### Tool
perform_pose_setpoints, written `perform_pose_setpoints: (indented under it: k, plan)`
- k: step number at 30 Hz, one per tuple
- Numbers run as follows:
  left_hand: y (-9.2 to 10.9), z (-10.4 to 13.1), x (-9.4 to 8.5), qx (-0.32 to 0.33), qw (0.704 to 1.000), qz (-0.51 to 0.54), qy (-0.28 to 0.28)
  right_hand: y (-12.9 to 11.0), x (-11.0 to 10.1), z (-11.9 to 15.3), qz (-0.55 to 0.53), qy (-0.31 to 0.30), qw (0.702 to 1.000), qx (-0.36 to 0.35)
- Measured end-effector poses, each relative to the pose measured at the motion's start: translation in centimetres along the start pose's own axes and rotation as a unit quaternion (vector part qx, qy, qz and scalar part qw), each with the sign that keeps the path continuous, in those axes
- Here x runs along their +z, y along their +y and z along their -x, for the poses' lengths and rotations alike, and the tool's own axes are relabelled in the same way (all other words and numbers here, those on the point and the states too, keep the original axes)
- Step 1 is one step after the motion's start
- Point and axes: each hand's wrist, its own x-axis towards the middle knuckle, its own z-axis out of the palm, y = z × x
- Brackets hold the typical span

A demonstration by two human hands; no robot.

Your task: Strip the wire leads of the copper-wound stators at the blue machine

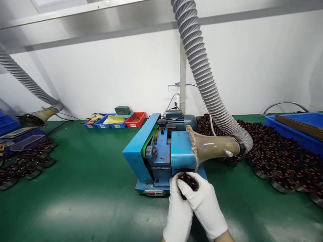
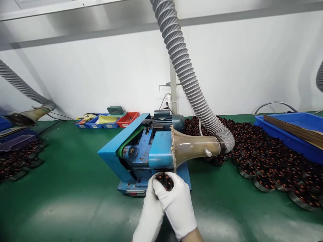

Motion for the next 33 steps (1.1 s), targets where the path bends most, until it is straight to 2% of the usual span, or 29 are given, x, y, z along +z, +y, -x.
perform_pose_setpoints:
  k: [3,9,13,16,20,25,33]
  plan:
    - [0.4,-0.6,0.2,0.013,0.999,-0.009,-0.038,-0.2,-0.1,-0.4,0.010,-0.006,1.000,0.010]
    - [1.0,-0.7,0.6,0.019,0.999,0.018,-0.044,-0.5,-0.3,-0.5,0.003,-0.006,0.999,0.037]
    - [0.3,0.7,0.3,-0.026,0.999,0.012,-0.014,0.2,-0.2,0.8,0.028,0.005,0.999,0.042]
    - [-0.7,1.5,0.0,-0.022,0.999,0.026,0.008,0.8,0.0,1.8,0.060,0.032,0.997,0.022]
    - [-1.2,0.7,-0.1,-0.043,0.999,0.016,0.000,0.6,0.2,1.2,0.052,0.019,0.998,0.013]
    - [-0.7,-0.7,-0.2,-0.032,0.997,-0.023,-0.061,-0.1,0.2,-0.1,0.029,0.001,1.000,0.009]
    - [1.1,-1.0,0.5,-0.045,0.997,0.026,-0.060,-1.0,0.1,-0.6,0.019,0.006,1.000,0.003]
